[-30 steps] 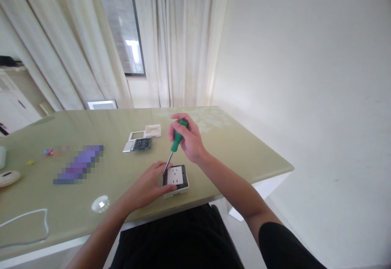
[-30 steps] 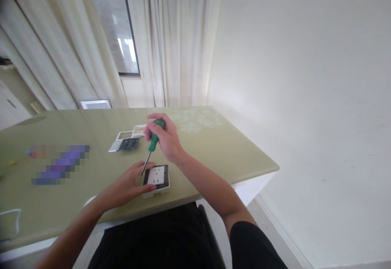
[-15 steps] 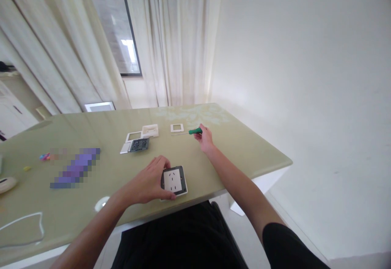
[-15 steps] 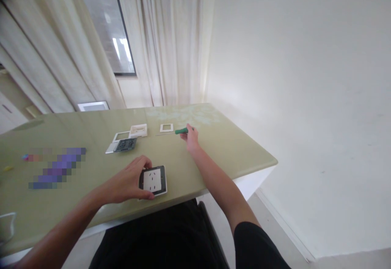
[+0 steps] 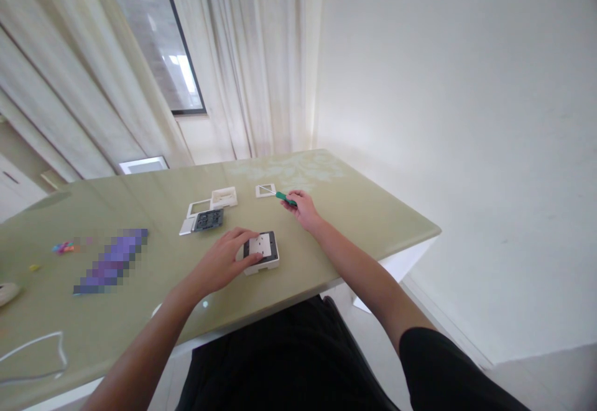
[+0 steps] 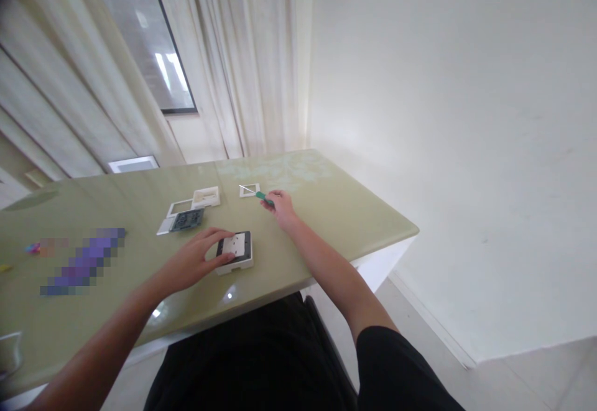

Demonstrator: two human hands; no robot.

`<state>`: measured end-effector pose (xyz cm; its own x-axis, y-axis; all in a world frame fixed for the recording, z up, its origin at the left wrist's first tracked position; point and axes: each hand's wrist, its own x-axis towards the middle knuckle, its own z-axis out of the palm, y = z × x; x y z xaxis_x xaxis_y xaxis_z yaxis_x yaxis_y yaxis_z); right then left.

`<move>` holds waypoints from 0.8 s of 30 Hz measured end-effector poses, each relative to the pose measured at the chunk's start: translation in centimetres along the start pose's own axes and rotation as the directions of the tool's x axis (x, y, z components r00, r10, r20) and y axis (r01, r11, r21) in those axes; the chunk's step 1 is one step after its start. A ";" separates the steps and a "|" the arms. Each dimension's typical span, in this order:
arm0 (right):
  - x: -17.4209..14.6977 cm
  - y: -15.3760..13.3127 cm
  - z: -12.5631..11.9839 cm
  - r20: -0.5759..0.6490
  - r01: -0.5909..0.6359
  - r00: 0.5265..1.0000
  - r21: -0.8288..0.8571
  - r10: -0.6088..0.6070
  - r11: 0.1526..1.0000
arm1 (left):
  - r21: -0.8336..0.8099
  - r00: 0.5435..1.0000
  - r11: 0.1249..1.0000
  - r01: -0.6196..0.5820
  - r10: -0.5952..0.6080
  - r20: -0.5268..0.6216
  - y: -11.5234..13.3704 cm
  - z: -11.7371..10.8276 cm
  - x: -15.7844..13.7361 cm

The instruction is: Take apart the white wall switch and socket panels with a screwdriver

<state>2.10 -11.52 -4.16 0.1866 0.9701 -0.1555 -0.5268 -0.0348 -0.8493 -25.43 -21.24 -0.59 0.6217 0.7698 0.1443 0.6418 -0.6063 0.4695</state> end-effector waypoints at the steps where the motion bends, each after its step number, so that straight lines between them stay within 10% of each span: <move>1: -0.1 0.0 0.0 0.001 0.001 1.000 -0.004 -0.001 1.000 | 0.012 1.000 1.000 -0.004 0.004 0.003 -0.1 0.0 0.0; 24: -1.2 -0.5 0.7 -0.024 0.023 0.999 -0.020 -0.023 1.000 | 0.134 0.999 0.990 -0.038 0.036 0.013 1.3 -0.9 0.7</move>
<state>1.61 -12.52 -3.18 0.2185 0.9646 -0.1479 -0.5059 -0.0176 -0.8624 -24.59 -21.35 0.95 0.6504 0.7447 0.1499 0.6723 -0.6562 0.3427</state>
